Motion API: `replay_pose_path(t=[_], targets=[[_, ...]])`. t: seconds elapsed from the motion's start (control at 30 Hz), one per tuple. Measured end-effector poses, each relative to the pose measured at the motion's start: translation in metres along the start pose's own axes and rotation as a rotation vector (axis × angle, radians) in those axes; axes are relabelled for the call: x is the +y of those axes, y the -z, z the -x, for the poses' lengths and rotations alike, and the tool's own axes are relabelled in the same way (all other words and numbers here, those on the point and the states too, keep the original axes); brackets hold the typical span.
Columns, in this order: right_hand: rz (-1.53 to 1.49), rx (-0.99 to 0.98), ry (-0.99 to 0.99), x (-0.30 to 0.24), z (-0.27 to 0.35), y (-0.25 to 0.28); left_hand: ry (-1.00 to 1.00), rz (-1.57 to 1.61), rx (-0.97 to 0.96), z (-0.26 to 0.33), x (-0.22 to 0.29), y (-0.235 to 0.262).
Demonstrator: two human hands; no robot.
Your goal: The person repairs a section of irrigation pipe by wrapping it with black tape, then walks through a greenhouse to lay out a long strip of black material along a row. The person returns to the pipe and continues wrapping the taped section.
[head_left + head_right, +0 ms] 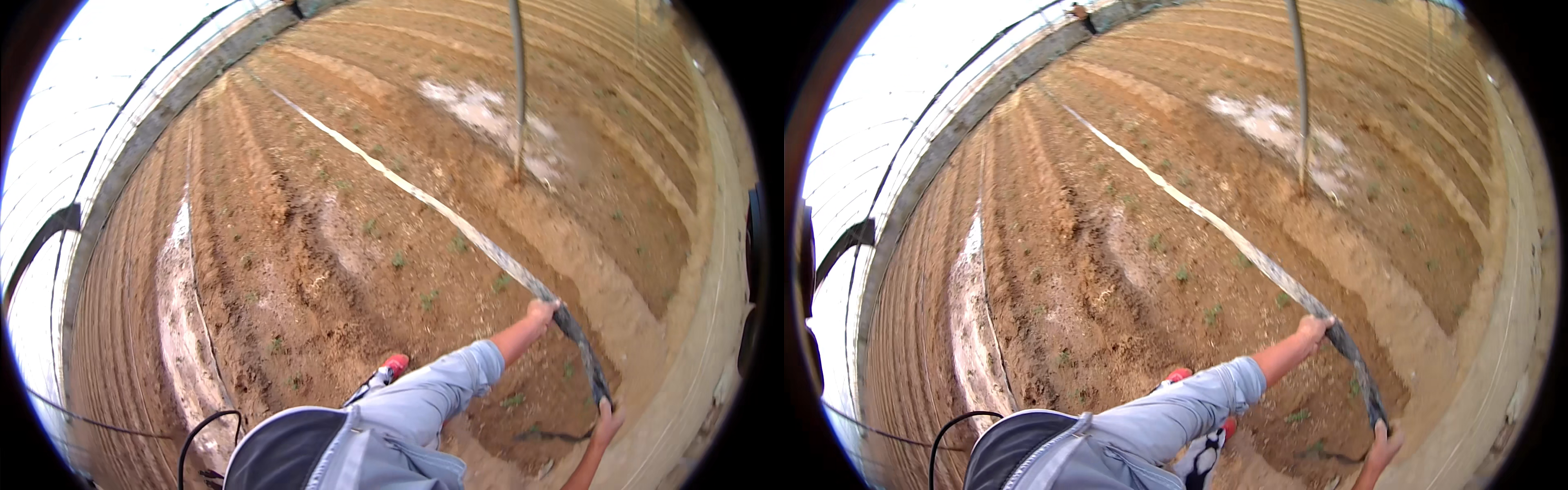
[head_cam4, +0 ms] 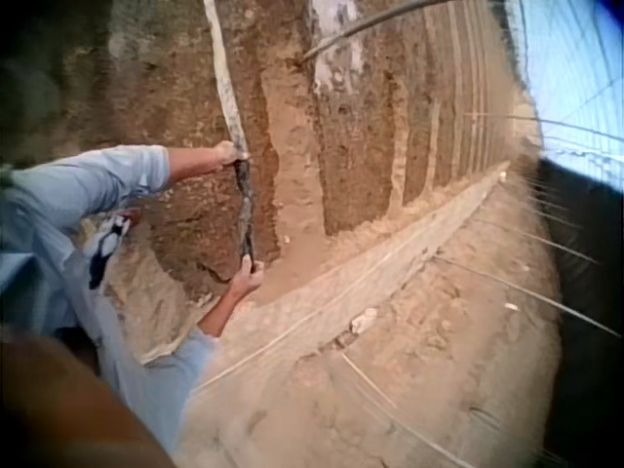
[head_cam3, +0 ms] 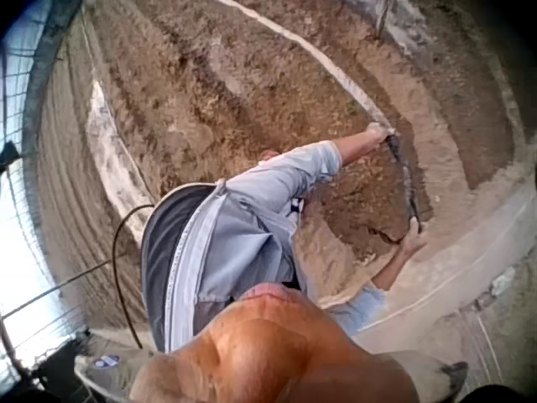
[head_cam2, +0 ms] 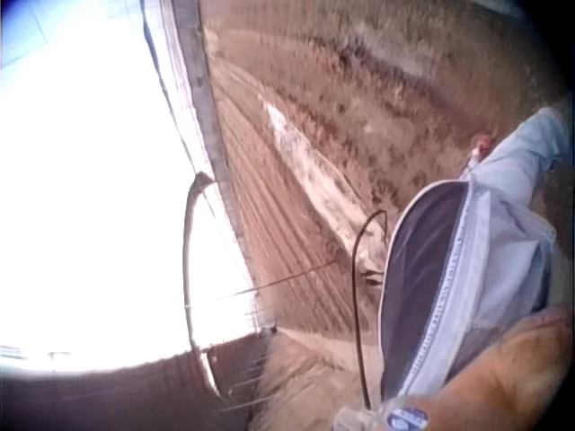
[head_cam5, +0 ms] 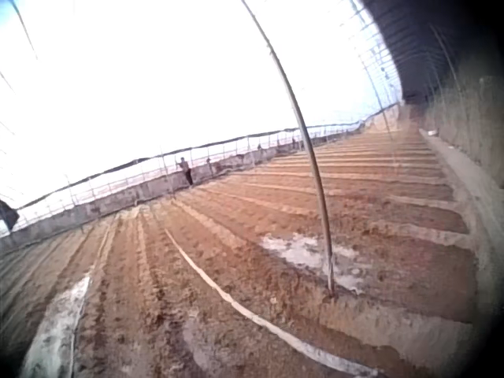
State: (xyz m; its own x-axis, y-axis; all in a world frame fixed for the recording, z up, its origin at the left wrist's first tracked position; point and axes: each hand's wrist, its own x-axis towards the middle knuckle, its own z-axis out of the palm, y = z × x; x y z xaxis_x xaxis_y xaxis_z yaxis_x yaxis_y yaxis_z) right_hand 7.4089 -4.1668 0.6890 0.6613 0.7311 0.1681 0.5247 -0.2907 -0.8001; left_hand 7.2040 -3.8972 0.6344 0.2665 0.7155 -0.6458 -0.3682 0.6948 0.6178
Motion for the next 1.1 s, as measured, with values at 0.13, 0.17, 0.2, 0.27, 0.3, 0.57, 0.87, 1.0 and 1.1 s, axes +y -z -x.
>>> replay_pose_path(t=[0.13, 0.17, 0.2, 0.27, 0.3, 0.57, 0.87, 1.0, 1.1], targets=[[0.008, -0.044, -0.025, -0.029, -0.002, -0.012, 0.060, 0.037, -0.050, 0.054, -0.022, -0.026], [-0.001, -0.020, 0.040, -0.064, 0.001, -0.026, 0.074, 0.015, -0.070, 0.052, -0.030, -0.011], [-0.016, -0.104, -0.040, -0.064, 0.001, -0.018, 0.136, -0.046, -0.155, 0.063, -0.036, -0.011], [0.000, -0.124, -0.056, -0.064, 0.009, 0.000, 0.209, -0.042, -0.214, 0.094, -0.041, -0.024], [0.025, -0.186, -0.046, -0.058, 0.013, 0.007, 0.187, -0.068, -0.225, 0.093, -0.039, -0.023], [-0.089, -0.769, -0.310, 0.023, 0.069, 0.023, -0.026, -0.407, -0.286, 0.120, 0.002, -0.027], [-0.231, -0.567, -0.366, 0.008, 0.137, 0.020, 0.010, -0.576, -0.314, 0.099, 0.013, -0.014], [-0.013, -0.519, -0.535, 0.013, 0.170, 0.026, 0.071, -0.570, -0.364, 0.086, 0.012, -0.005], [0.046, -0.454, -0.584, 0.038, 0.204, 0.035, 0.104, -0.563, -0.402, 0.078, 0.009, 0.000]])
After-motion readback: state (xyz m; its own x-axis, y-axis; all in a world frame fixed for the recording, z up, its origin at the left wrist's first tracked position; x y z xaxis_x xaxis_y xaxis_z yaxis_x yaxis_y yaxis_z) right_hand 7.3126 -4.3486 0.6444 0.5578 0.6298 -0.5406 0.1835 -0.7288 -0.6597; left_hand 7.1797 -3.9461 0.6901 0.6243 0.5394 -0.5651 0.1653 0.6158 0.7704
